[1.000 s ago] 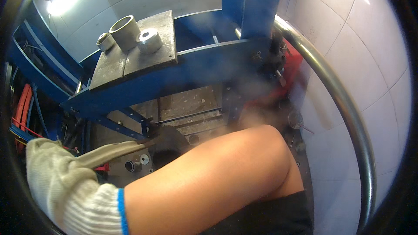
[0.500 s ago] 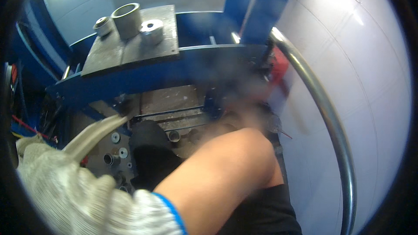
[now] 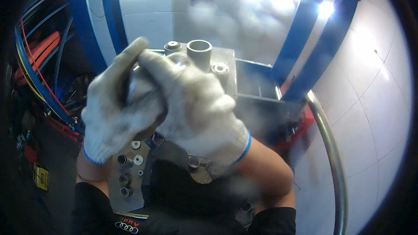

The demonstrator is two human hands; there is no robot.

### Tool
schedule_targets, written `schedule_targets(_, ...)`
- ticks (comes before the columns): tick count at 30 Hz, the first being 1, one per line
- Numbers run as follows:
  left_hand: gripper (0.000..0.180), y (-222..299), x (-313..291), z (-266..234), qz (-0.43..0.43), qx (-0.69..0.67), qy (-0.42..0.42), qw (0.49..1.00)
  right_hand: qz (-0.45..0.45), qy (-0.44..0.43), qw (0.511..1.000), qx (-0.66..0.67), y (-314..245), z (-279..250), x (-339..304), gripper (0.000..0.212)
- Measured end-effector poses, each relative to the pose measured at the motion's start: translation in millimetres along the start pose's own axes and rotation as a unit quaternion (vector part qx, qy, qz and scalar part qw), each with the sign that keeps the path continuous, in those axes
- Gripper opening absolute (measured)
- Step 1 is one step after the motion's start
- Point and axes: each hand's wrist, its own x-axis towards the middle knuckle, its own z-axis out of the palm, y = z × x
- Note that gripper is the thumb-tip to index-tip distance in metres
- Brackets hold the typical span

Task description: The person uses a hydraulic press to install bushings into metal control arms. They position each control arm under the press, operate the lever to press the bushing into place, and then remove the finished part. The process is repeated for multiple control arms.

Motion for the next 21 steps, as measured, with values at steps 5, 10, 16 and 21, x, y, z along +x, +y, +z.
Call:
schedule_targets(5, 0.112, 2.6, 67.9, 2.1, -0.018, 0.101, -0.112, 0.988, 0.032, 0.037, 0.999, -0.023, 38.1, -11.9, 14.0, 0.053)
schedule_targets(10, 0.109, -10.8, 34.8, -27.0, -0.027, 0.292, -0.083, 0.952, 0.116, 0.107, 0.986, 0.052, 70.8, -26.7, 24.2, 0.037)
schedule_targets(16, 0.107, -74.1, -56.9, -58.5, -0.247, -0.148, 0.067, 0.955, 0.328, 0.222, 0.839, 0.374, 88.4, -46.4, 23.7, 0.033)
schedule_targets(21, 0.087, -93.3, -54.0, 2.7, -0.194, -0.503, 0.089, 0.838, 0.295, 0.127, 0.879, 0.352, 89.8, -44.0, 33.1, 0.03)
